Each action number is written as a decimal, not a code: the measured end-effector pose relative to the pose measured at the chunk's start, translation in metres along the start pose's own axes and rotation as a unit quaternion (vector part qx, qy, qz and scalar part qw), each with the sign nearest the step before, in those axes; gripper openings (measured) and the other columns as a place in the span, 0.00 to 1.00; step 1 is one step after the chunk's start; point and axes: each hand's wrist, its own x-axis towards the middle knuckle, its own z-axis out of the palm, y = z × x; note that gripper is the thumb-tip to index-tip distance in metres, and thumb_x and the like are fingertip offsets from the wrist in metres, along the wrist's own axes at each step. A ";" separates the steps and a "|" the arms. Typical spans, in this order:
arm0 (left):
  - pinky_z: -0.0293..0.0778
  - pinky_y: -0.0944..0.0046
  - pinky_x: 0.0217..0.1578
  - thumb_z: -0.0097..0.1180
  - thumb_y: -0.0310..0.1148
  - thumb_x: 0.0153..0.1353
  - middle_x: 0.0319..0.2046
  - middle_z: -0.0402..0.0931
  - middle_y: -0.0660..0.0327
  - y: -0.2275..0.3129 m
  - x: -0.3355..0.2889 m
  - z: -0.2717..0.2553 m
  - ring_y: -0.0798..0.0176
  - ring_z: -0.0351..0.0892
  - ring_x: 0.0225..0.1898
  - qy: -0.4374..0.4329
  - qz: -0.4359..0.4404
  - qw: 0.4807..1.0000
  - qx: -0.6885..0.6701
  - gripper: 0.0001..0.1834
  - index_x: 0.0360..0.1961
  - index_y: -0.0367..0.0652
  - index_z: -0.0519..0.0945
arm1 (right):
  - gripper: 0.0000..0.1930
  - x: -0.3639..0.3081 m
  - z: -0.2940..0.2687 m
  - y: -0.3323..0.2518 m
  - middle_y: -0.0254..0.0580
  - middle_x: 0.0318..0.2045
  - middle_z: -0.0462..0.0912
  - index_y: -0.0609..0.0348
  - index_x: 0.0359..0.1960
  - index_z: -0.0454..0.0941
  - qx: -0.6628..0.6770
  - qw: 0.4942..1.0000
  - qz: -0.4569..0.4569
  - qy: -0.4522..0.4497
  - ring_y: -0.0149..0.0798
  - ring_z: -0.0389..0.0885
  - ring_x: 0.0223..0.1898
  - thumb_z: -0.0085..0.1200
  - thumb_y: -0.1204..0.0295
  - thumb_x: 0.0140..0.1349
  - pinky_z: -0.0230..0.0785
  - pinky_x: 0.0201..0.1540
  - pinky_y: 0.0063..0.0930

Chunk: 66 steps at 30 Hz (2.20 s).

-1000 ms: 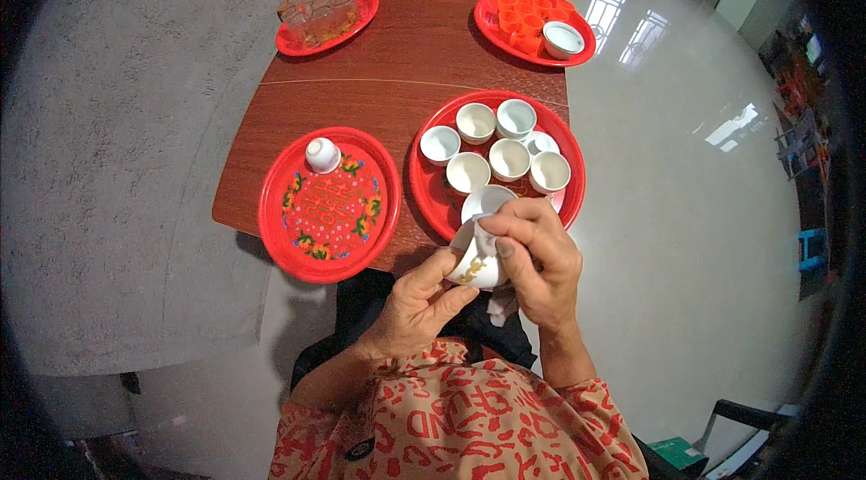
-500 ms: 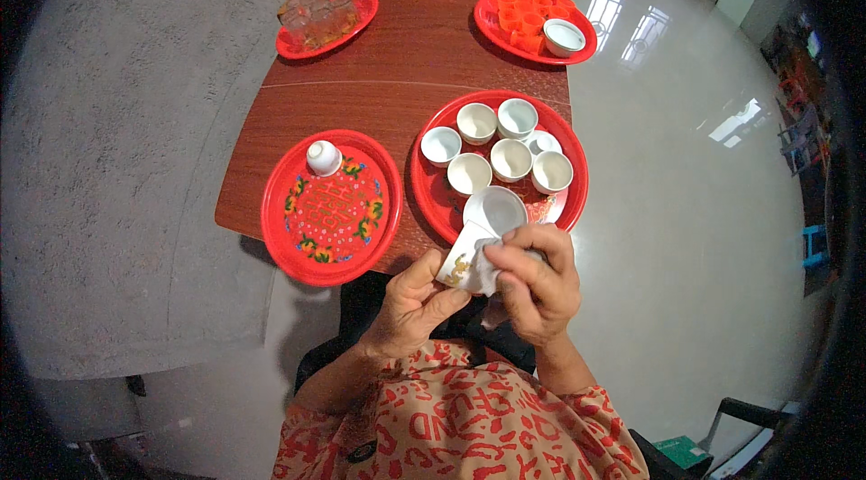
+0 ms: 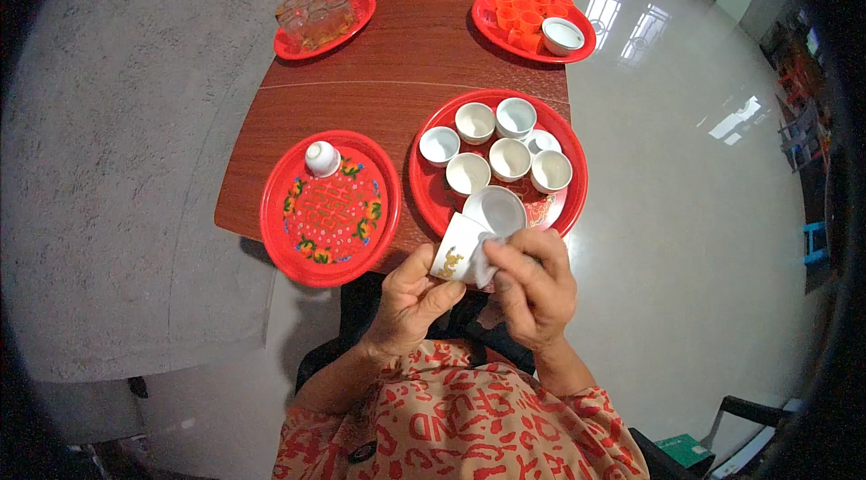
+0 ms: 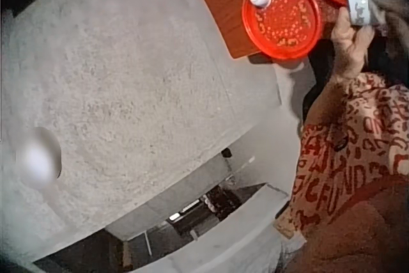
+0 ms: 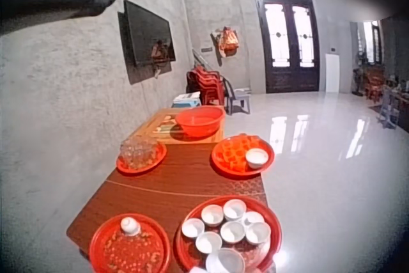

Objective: The person wipes small white cups with a cloth, handling them one by one. They pick up each cup from a red tray, wipe the interior and exterior surfaces, and place the cleaned cup onto a separate red tray. The person also wipes the surface of the tray itself during the process.

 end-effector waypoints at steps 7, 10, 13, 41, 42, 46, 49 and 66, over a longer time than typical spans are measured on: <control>0.69 0.71 0.43 0.54 0.30 0.64 0.37 0.74 0.68 0.005 -0.002 -0.003 0.76 0.70 0.41 -0.011 -0.029 0.991 0.132 0.12 0.46 0.38 0.75 | 0.19 0.006 0.003 -0.005 0.34 0.36 0.78 0.57 0.36 0.84 -0.073 0.985 -0.156 -0.017 0.33 0.69 0.27 0.65 0.74 0.36 0.63 0.27 0.23; 0.70 0.69 0.42 0.56 0.30 0.63 0.36 0.76 0.66 0.005 -0.003 -0.005 0.75 0.72 0.39 -0.015 -0.014 0.978 0.210 0.12 0.46 0.38 0.75 | 0.18 0.012 -0.001 -0.008 0.34 0.34 0.77 0.56 0.36 0.84 -0.053 0.990 -0.127 -0.029 0.35 0.69 0.28 0.65 0.76 0.37 0.63 0.29 0.26; 0.72 0.68 0.42 0.58 0.30 0.61 0.36 0.78 0.62 0.010 -0.003 -0.003 0.72 0.75 0.39 -0.020 -0.010 0.964 0.264 0.12 0.46 0.39 0.76 | 0.17 0.016 -0.004 -0.009 0.35 0.33 0.76 0.55 0.36 0.83 -0.002 0.997 -0.072 -0.040 0.36 0.69 0.29 0.65 0.76 0.39 0.62 0.30 0.28; 0.70 0.61 0.47 0.63 0.27 0.55 0.43 0.76 0.52 0.020 -0.007 0.001 0.55 0.77 0.44 -0.079 0.004 0.943 0.324 0.11 0.38 0.36 0.77 | 0.14 0.013 -0.014 -0.007 0.39 0.34 0.76 0.60 0.38 0.82 0.108 0.990 0.019 -0.086 0.38 0.73 0.34 0.58 0.79 0.46 0.65 0.38 0.29; 0.70 0.61 0.48 0.63 0.27 0.55 0.43 0.76 0.51 0.020 -0.007 0.001 0.55 0.77 0.46 -0.083 0.001 0.944 0.319 0.12 0.39 0.35 0.77 | 0.13 0.012 -0.014 -0.007 0.40 0.35 0.75 0.61 0.38 0.82 0.139 0.985 0.050 -0.087 0.38 0.74 0.35 0.58 0.79 0.48 0.65 0.39 0.29; 0.69 0.60 0.50 0.63 0.28 0.55 0.45 0.75 0.51 0.019 -0.009 -0.001 0.55 0.75 0.49 -0.101 -0.005 0.944 0.315 0.13 0.40 0.35 0.77 | 0.11 0.015 -0.018 -0.001 0.43 0.36 0.75 0.63 0.40 0.81 0.220 0.958 0.145 -0.111 0.38 0.75 0.37 0.53 0.78 0.55 0.67 0.42 0.27; 0.68 0.61 0.51 0.62 0.28 0.56 0.47 0.75 0.52 0.016 -0.011 0.002 0.58 0.74 0.50 -0.084 -0.026 0.960 0.267 0.16 0.45 0.35 0.76 | 0.11 0.012 -0.017 0.005 0.44 0.37 0.75 0.64 0.41 0.81 0.219 0.956 0.164 -0.104 0.38 0.75 0.38 0.51 0.78 0.57 0.67 0.42 0.28; 0.69 0.61 0.50 0.62 0.27 0.55 0.50 0.74 0.49 0.025 -0.010 0.002 0.57 0.76 0.51 -0.123 0.000 0.934 0.335 0.20 0.49 0.35 0.73 | 0.13 0.010 -0.020 -0.010 0.42 0.36 0.77 0.63 0.40 0.82 0.142 0.986 0.053 -0.064 0.35 0.74 0.33 0.58 0.77 0.50 0.67 0.36 0.28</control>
